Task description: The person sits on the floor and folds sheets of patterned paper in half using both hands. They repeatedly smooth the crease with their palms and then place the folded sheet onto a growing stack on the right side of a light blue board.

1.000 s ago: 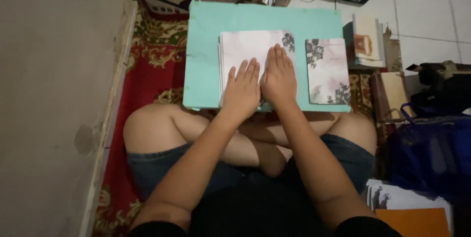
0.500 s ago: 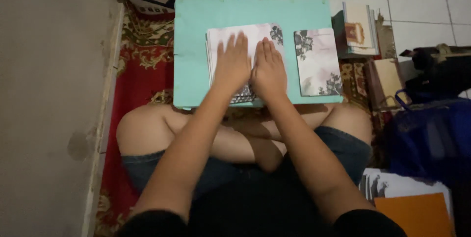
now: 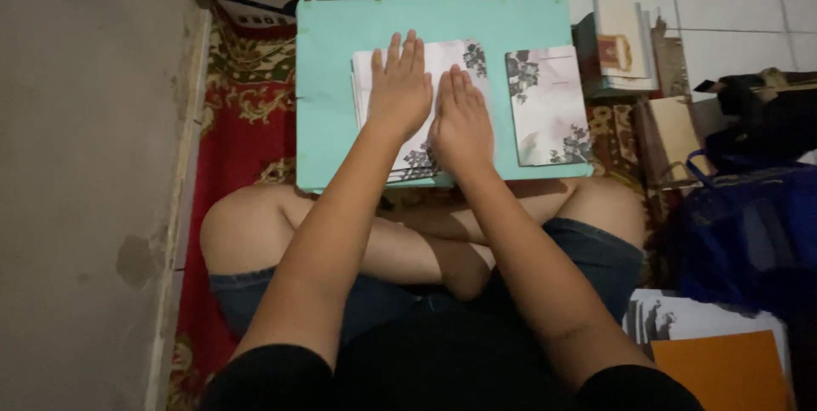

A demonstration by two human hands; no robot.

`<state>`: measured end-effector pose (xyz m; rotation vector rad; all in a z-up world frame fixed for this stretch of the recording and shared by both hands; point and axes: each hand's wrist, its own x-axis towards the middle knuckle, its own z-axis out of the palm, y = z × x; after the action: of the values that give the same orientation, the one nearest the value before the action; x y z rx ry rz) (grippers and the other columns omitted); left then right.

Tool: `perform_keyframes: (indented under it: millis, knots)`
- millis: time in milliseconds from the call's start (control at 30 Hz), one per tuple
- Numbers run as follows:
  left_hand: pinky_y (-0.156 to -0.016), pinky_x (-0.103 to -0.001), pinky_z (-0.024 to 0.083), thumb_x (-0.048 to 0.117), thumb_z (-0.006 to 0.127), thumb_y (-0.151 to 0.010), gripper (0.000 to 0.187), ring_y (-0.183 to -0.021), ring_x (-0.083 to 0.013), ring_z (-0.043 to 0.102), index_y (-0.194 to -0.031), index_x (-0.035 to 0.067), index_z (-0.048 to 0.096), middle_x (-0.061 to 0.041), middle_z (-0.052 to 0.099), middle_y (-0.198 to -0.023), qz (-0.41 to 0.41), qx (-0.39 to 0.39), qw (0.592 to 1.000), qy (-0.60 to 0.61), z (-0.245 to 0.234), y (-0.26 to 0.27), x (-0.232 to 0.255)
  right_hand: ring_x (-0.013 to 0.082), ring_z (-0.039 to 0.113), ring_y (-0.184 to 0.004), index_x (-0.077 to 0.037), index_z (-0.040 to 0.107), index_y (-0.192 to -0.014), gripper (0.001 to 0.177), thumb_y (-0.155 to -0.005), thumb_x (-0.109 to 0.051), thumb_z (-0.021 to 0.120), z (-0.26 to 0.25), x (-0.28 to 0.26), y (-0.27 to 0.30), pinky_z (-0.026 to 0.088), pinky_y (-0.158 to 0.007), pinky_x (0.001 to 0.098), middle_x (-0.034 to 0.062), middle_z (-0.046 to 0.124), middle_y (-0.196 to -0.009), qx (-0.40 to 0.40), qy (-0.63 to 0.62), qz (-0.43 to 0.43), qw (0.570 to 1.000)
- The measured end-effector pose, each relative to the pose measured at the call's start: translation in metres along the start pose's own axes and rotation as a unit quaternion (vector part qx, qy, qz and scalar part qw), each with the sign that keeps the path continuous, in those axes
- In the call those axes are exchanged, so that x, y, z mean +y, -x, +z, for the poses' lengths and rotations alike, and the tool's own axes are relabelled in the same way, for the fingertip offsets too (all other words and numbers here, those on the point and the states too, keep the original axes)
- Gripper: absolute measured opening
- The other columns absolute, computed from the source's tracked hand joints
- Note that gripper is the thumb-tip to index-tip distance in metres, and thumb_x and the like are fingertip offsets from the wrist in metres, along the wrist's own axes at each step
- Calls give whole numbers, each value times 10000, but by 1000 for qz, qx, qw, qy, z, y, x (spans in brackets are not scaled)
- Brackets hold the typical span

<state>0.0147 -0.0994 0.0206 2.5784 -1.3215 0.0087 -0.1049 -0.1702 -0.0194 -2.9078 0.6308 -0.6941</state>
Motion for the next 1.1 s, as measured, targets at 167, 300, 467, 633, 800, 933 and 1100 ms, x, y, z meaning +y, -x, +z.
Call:
perform_keyframes:
  millis: [167,300,467,633,800,933,1100]
  knots:
    - [-1206,-589,177,266,389,-1042,583,-1536,-350,258,-1578,37,375,-154,335,-1652,30,-13,999,27,-15,56,10,406,470,-1433,51,518,-1478,604,-909,-151,495,6,6,-3,383,-1149,480,266,496,-1533,8,-17,-12,1000]
    - [-1195,-568,204,252,366,-1035,562,-1518,-326,310,-1563,65,414,-135,392,-1629,70,-17,997,37,-28,96,2,429,489,-1404,57,573,-1430,582,-876,-109,516,-6,2,-1,378,-1151,485,278,530,-1488,16,-56,-14,998]
    - [-1242,-508,222,133,421,-1046,443,-1485,-322,375,-1472,90,532,-140,486,-1554,24,102,931,350,-10,111,-30,445,536,-1317,10,716,-1205,290,-1000,-186,658,-35,47,18,412,-1109,464,238,634,-1282,32,-198,72,977]
    - [-1251,-503,238,29,400,-1076,360,-1488,-400,350,-1369,55,606,-205,481,-1539,-40,283,813,507,3,106,-41,432,592,-1222,-2,626,-1326,658,-818,-351,856,-38,112,43,563,-910,526,223,589,-1275,-43,72,145,986]
    - [-1255,-519,226,-14,454,-1034,313,-1479,-432,343,-1297,40,614,-239,453,-1544,-92,317,797,507,9,100,-44,517,599,-1075,35,617,-1179,429,-879,-235,762,-65,92,33,564,-824,593,249,564,-1180,-75,87,150,982]
    - [-1244,-505,254,-30,492,-1002,306,-1462,-426,375,-1270,40,622,-242,474,-1522,-87,325,807,486,14,98,-48,491,639,-1017,10,647,-1131,388,-849,-223,778,-51,117,32,583,-780,544,234,585,-1130,-58,124,116,984]
    - [-1259,-512,228,-37,470,-999,330,-1486,-415,347,-1279,38,627,-236,441,-1557,-113,294,800,511,5,102,-44,506,688,-903,36,734,-1140,286,-990,-158,585,-80,116,30,568,-674,577,258,679,-958,-109,-17,178,978]
